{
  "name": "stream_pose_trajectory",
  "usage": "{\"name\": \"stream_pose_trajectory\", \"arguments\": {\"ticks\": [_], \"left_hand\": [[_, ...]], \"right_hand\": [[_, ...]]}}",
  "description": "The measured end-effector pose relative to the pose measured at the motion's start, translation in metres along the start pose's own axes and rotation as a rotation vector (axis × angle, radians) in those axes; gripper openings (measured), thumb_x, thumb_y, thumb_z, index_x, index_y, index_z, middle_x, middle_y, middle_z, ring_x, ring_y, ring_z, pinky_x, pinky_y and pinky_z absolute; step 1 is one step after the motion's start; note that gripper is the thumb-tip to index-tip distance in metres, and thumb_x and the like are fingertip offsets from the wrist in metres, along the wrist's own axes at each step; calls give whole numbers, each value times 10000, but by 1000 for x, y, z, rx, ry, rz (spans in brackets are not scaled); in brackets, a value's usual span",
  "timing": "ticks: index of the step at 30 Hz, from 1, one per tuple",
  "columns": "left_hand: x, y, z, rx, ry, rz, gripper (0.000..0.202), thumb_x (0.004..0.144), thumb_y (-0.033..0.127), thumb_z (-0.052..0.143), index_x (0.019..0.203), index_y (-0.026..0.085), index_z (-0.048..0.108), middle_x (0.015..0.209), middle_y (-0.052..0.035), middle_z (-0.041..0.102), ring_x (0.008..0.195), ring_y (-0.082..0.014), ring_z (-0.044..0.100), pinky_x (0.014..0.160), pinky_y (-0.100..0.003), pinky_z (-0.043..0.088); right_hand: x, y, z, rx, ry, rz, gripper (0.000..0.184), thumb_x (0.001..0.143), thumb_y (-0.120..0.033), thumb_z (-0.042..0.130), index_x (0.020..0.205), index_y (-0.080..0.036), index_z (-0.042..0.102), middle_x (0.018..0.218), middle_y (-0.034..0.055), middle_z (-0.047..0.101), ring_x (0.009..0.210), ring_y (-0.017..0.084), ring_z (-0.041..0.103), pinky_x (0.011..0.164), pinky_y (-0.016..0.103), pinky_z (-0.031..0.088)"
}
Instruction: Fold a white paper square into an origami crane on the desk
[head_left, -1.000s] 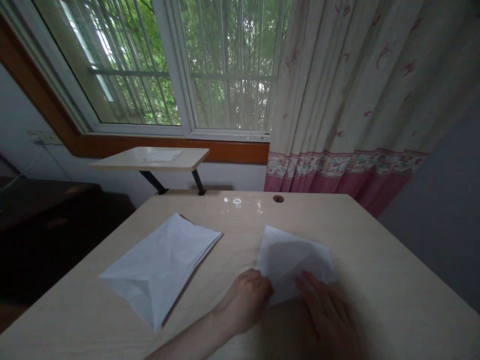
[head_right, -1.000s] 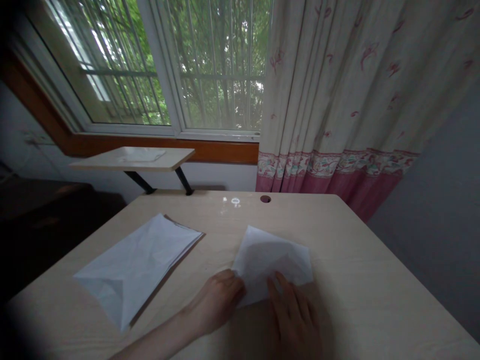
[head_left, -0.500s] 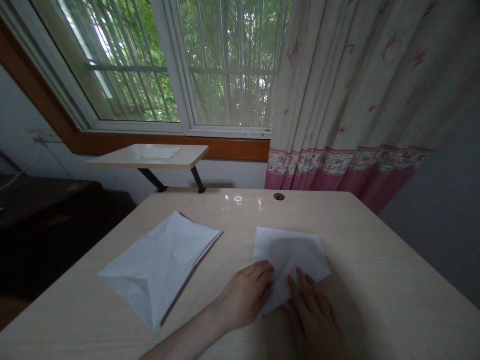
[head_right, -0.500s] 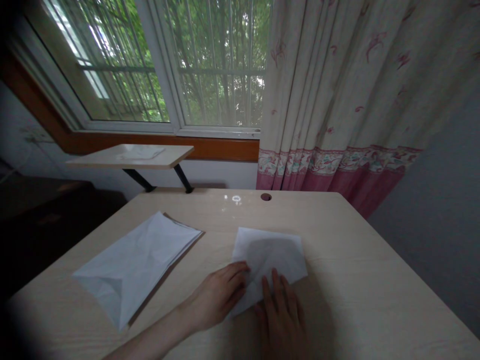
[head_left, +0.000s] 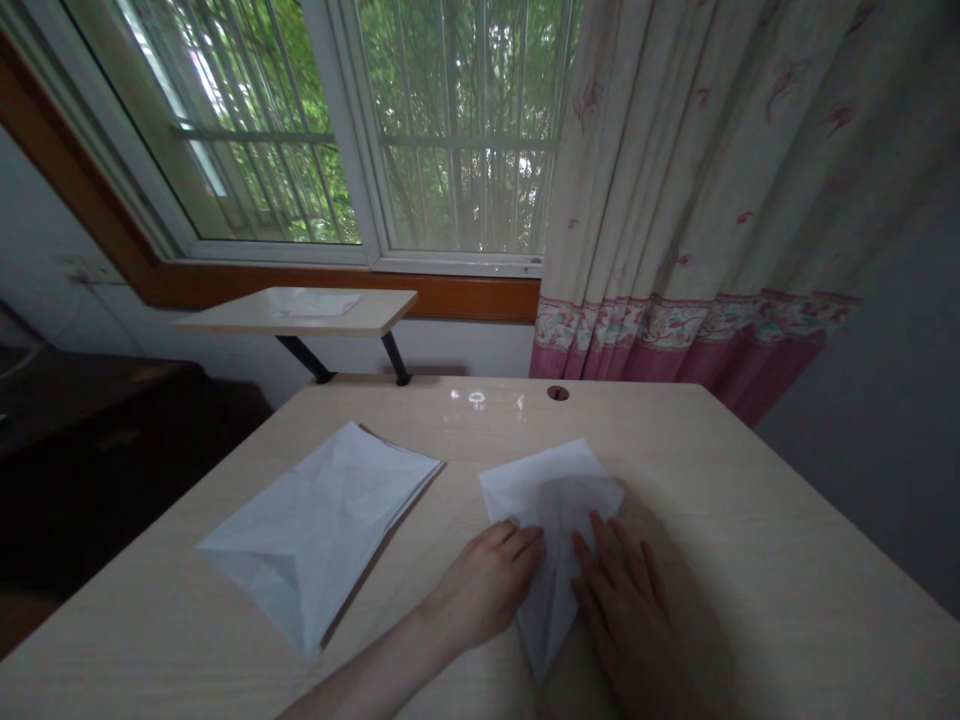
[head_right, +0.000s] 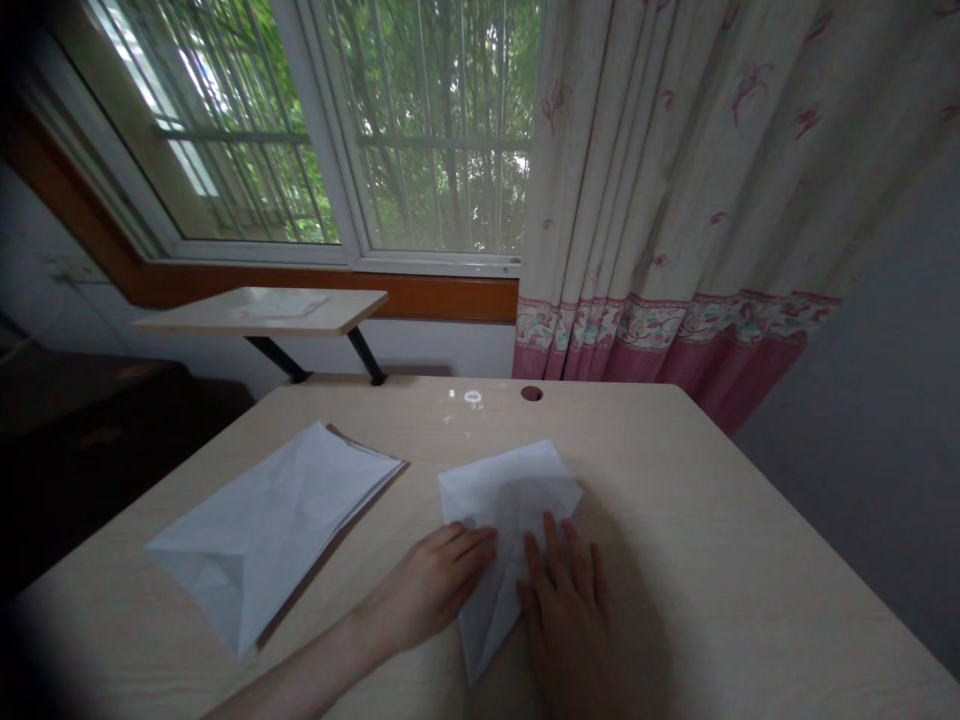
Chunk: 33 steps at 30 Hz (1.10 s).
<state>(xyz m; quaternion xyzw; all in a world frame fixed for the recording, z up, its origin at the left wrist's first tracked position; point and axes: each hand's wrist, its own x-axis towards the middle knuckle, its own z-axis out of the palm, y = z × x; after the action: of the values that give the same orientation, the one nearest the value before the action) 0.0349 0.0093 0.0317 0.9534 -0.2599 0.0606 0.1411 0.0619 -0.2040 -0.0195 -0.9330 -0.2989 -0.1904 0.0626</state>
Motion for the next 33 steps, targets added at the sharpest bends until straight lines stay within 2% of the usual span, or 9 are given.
{"name": "stream_pose_trajectory", "arguments": {"ticks": [7,15,19,23,27,33], "left_hand": [[-1,-1,-1,19,13,-17,300,832,54,487,1095,146,596,1244,-87,606,1009,-232,568,887,-354,508],[-2,-4,5,4,60,4,294,871,114,531,1152,183,579,1252,-62,606,1055,-230,562,936,-390,479],[-1,-8,8,-50,90,29,270,903,196,560,1173,195,569,1302,-52,574,1203,-218,504,1011,-376,435],[-2,-10,8,-82,59,18,305,910,205,555,1215,192,550,1364,-62,525,1282,-217,452,1041,-357,420],[-2,-9,9,-48,37,-6,334,916,210,526,1250,198,533,1381,-86,506,1268,-242,473,999,-392,460],[2,-1,7,98,-17,-8,339,907,258,511,1233,175,547,1326,-133,548,1154,-295,571,858,-411,545]], "right_hand": [[-4,1,8,13,4,8,439,953,-322,313,1332,-235,517,1477,123,350,1317,310,371,1031,565,307],[-5,1,9,26,-30,13,451,939,-281,321,1356,-236,487,1480,122,348,1330,293,353,1035,547,304],[-4,0,10,0,-12,17,452,925,-263,323,1328,-218,524,1458,150,378,1304,316,388,1007,567,329],[-4,0,10,24,23,25,435,925,-273,352,1316,-221,535,1469,163,355,1326,320,350,1009,554,339],[-4,1,8,74,79,23,431,920,-236,353,1307,-217,541,1492,180,301,1346,329,305,994,539,372],[-5,1,8,106,107,30,482,885,-167,360,1340,-241,502,1494,153,310,1345,326,311,980,523,405]]}}
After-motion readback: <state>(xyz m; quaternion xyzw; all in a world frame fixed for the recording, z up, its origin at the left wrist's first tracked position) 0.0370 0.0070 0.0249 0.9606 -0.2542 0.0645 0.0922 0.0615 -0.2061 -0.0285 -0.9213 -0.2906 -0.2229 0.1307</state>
